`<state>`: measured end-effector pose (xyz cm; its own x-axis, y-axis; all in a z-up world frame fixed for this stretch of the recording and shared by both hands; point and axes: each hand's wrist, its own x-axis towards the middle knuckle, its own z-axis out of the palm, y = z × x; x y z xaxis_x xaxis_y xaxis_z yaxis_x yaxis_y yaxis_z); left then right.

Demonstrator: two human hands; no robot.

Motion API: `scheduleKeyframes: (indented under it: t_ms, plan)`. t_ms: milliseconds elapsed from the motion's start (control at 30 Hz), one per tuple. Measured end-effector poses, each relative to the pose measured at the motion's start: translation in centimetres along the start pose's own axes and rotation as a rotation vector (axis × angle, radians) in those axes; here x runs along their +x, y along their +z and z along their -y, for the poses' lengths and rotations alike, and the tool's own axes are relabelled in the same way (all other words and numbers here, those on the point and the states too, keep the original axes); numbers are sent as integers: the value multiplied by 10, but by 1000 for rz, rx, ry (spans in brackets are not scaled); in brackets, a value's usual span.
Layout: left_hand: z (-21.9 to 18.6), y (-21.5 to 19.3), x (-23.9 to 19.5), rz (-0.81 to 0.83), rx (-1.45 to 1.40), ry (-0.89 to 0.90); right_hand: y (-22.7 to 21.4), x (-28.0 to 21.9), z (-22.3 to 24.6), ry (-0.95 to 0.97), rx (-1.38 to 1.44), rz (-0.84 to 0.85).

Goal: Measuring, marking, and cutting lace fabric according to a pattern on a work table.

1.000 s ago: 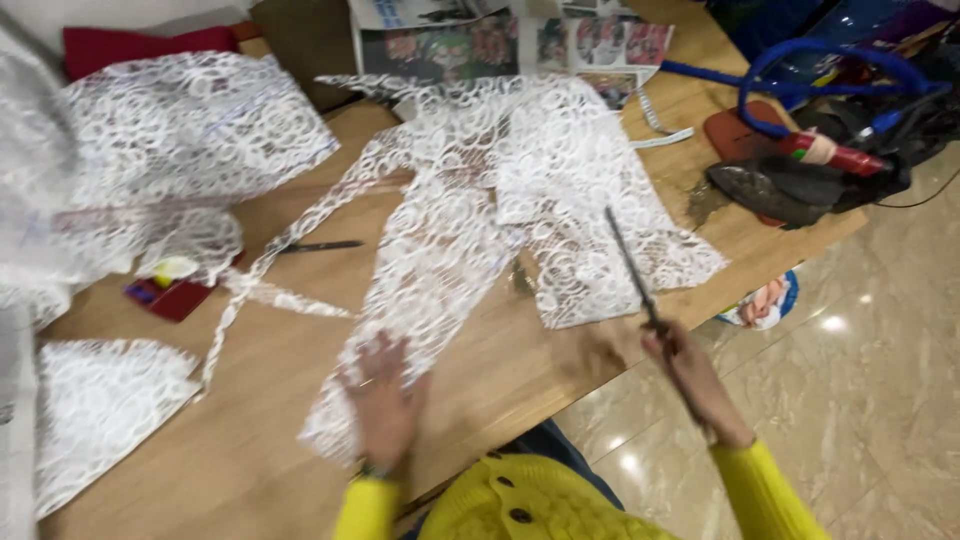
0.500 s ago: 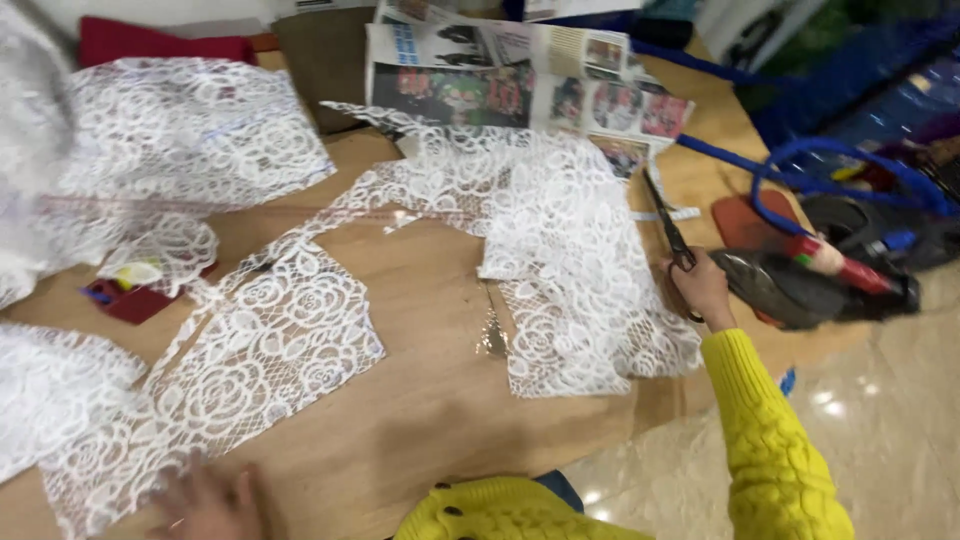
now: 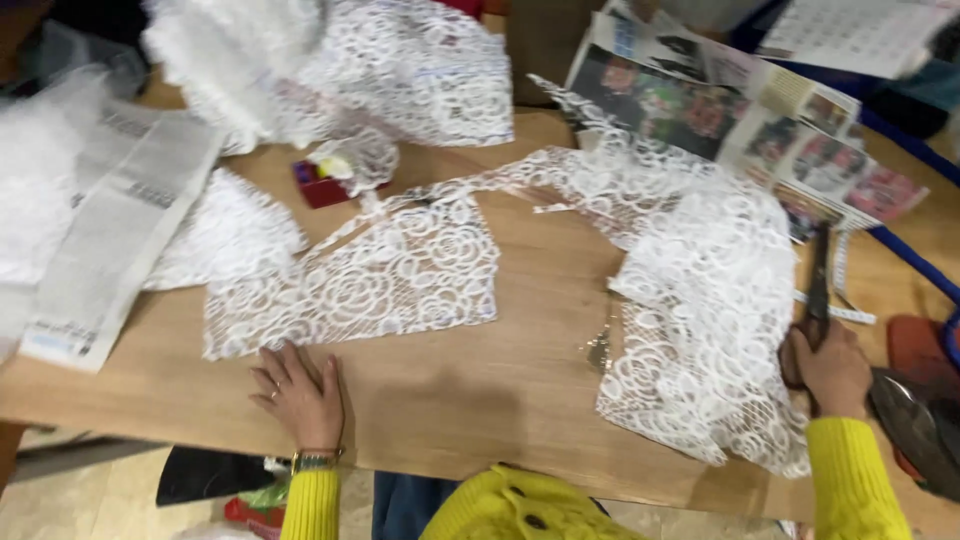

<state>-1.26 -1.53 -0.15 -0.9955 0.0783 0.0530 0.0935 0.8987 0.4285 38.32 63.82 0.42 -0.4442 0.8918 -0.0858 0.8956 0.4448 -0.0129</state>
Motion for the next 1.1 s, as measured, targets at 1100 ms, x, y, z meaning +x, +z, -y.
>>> scheduleKeyframes:
  t_ms: [1100]
  plan:
    - [-31, -96, 124, -257, -728, 486, -33, -310, 409, 173, 1028, -131]
